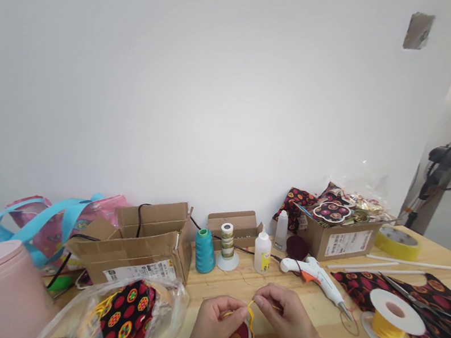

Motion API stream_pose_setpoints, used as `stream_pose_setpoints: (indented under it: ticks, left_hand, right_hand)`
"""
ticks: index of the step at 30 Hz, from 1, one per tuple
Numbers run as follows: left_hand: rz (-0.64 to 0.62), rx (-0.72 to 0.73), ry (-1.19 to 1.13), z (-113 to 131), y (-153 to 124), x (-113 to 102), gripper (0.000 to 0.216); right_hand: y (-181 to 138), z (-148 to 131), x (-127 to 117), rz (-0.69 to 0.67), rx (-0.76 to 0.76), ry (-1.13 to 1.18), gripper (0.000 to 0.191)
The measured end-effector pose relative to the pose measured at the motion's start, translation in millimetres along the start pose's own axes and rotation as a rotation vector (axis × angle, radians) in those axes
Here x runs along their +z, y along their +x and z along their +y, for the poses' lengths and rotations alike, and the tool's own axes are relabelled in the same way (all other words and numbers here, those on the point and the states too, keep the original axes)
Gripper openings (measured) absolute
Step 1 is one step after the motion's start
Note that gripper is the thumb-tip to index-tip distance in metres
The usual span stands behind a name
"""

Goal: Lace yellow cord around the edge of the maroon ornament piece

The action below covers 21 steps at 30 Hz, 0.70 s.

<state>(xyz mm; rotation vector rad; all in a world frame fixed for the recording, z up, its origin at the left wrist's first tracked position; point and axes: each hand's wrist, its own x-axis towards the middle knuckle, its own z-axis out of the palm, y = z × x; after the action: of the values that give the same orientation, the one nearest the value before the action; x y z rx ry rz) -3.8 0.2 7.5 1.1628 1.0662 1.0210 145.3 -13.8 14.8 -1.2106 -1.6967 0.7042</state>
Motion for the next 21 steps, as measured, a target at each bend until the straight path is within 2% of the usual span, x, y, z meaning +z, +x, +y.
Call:
stream_pose_setpoints:
  ticks: [4, 11, 15, 18, 21]
  left_hand:
    - [-0.008, 0.005, -0.007, 1, 0, 0, 0.026]
    - [-0.072, 0.0, 0.027, 6, -8, 5, 0.024]
    - [-0.051, -0.045, -0.047, 10, -8, 5, 0.025]
    - [-0.088, -0.098, -0.127, 12, -8, 3, 0.025]
    - [-0.124, -0.092, -0.18, 13, -9, 1, 0.024]
  right_hand:
    - [-1, -4, 0, -0.05, -0.015, -0.048, 0.024]
    - [-2, -2, -3, -0.014, -0.054, -0.143, 0.027]
    - [-1, 0, -2, -0.032, -0.007, -0.033, 0.029]
    - [-1, -2, 0, -0.115, 0.009, 0.083, 0.029]
    - [-1, -3, 1, -0.179, 0.007, 0.178, 0.028]
